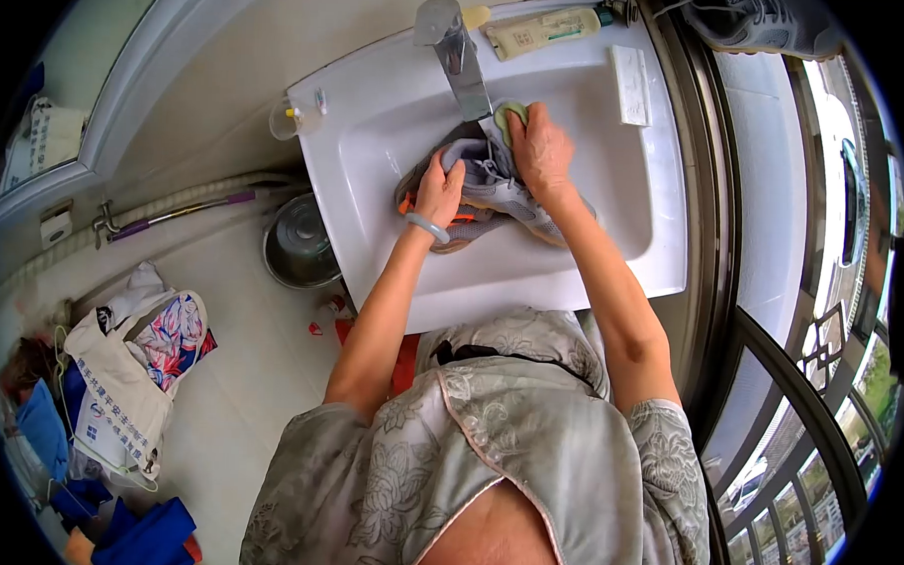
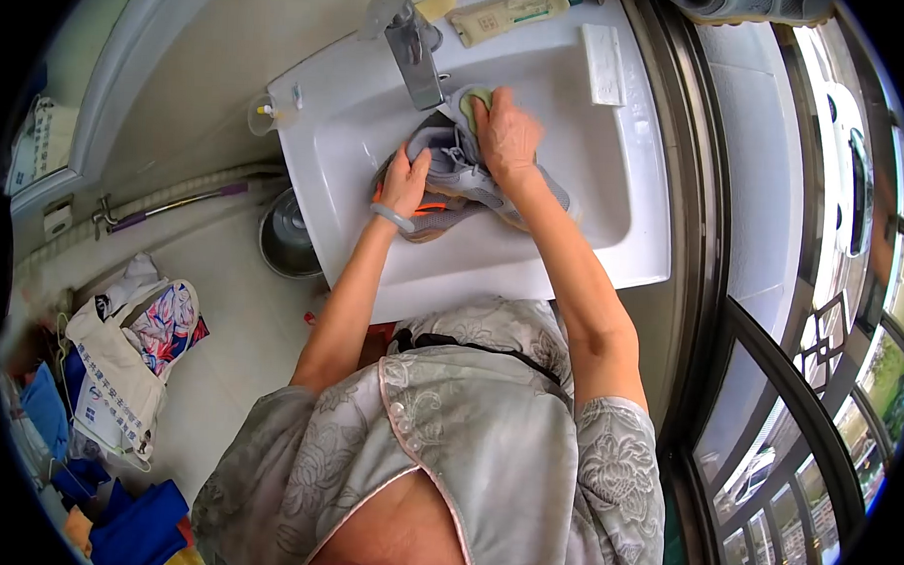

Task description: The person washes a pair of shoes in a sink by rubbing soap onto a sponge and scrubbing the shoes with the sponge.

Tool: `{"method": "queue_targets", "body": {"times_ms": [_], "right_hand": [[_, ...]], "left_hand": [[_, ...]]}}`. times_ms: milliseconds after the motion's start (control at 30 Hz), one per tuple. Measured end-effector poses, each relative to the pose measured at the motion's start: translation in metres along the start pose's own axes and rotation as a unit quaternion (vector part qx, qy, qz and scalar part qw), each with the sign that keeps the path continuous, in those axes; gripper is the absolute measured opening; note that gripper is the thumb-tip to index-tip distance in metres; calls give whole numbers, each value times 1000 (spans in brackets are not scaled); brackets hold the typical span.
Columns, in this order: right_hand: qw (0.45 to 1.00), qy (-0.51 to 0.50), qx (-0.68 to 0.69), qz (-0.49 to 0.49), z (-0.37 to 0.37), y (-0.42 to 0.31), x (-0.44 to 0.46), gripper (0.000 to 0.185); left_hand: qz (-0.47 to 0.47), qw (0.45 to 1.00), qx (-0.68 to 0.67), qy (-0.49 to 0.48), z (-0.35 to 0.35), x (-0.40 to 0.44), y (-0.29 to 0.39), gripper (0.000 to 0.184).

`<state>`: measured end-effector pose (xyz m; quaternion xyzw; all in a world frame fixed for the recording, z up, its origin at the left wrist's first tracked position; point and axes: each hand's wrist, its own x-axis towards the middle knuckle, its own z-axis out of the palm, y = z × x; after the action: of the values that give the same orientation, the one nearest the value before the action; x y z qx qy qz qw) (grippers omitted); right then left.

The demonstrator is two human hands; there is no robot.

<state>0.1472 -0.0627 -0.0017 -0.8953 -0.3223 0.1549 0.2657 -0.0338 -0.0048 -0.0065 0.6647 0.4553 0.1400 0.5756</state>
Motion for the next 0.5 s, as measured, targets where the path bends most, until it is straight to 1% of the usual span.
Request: {"method": "queue_targets", "body": {"times_ms": [33, 67, 100, 133, 167, 200, 267, 300, 333, 400, 433, 467, 500], "right_hand": [[997, -32, 19, -72, -8, -10, -13, 32], [987, -62, 39, -143, -12, -18, -21, 31], [980, -70, 39, -182, -9, -24, -28, 30], [971, -78, 40, -221, -1, -28, -33, 29], [975, -89, 43, -198, 8, -30, -30, 27], [976, -88, 47, -195, 22, -24, -23, 27], [996, -9, 17, -83, 48, -17, 0, 24], [998, -24, 30, -41, 38, -23, 9, 22], [999, -23, 31, -39, 36, -25, 6, 22], [997, -21, 59, -49, 24, -28, 5, 24], [992, -24, 80, -96, 17, -29, -5, 26], [992, -26, 77, -93, 12, -31, -15, 26], [986, -67, 80, -131, 1, -38, -26, 26]], "left_hand": [[0, 1000, -1, 0, 0, 5, -5, 46], [-4, 999, 39, -25, -1, 11, -9, 43], [-8, 995, 81, -50, -3, 17, -15, 41], [-12, 989, 124, -75, -6, 19, -6, 39], [-90, 978, 160, -100, -12, 19, 3, 39], [-90, 977, 165, -102, -13, 14, 15, 39], [-28, 987, 128, -95, -11, 7, 32, 40], [-35, 989, 114, -82, -9, 9, 27, 40], [-35, 989, 116, -84, -11, 11, 21, 40], [-53, 992, 71, -86, -12, 25, 14, 38], [-70, 990, 64, -100, -12, 30, 8, 37], [-73, 990, 62, -103, -14, 33, 0, 37], [-64, 988, 77, -113, -15, 32, -3, 36]]}}
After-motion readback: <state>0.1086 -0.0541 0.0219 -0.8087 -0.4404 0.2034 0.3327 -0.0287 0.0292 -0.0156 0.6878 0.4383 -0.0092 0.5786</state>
